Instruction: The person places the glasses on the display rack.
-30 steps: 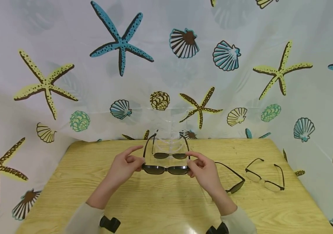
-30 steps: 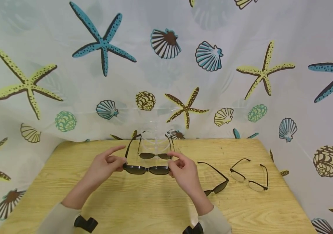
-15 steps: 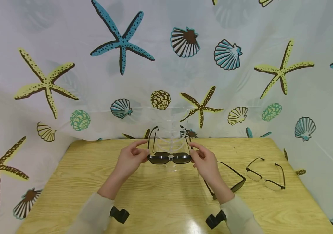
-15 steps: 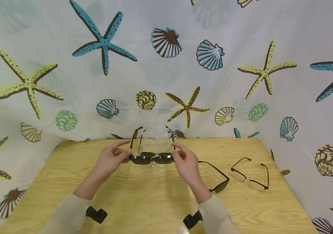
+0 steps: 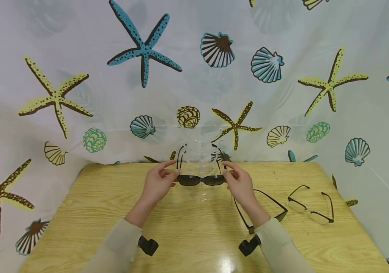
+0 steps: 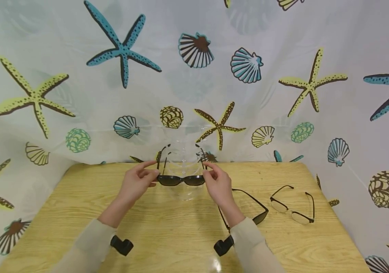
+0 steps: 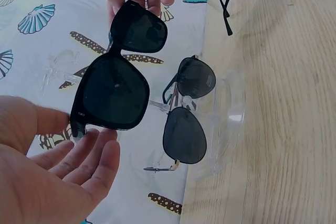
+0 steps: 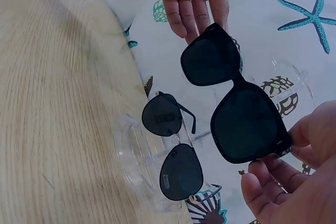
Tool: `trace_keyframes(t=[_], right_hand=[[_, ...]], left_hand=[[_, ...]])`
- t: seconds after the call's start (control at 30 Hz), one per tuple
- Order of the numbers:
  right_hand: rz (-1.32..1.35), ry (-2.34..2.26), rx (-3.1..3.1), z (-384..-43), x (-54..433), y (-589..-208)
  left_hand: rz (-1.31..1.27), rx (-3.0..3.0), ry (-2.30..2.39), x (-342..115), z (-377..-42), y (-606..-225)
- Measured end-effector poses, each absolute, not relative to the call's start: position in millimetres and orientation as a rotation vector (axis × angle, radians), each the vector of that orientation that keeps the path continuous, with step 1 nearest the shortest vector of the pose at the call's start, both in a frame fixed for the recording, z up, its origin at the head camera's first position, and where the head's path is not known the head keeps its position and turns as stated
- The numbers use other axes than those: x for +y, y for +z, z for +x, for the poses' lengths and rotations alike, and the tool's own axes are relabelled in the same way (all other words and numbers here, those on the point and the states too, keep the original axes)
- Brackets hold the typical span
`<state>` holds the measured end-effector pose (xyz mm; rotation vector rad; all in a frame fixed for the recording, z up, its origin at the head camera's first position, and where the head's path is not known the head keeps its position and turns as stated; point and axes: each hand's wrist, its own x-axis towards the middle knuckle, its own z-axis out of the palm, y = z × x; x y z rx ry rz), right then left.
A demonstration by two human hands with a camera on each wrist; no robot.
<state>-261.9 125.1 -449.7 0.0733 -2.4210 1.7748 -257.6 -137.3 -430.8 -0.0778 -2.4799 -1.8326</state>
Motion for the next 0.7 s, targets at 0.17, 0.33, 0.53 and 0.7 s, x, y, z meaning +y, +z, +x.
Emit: trace_keyframes(t=[0.17,0.33,0.53,0.7], right_hand=[[0.081,1.777,-2.419,-268,126,-450],[0.08,1.769,-2.43,-273,123,-452],[0.062,1.709,-2.47,-276,119,-453],[0.093,1.673,-2.484,-280,116,-451]], left_hand=[[-0.127,-2.527,-1.783,-135,-260,-434],[-0.114,-2.549,-1.738,-134,-264,-438],[-0.079,-2.556,-1.686,-132,-270,-441],[-0.08,-2.563,-1.646,-131,-275,-438]])
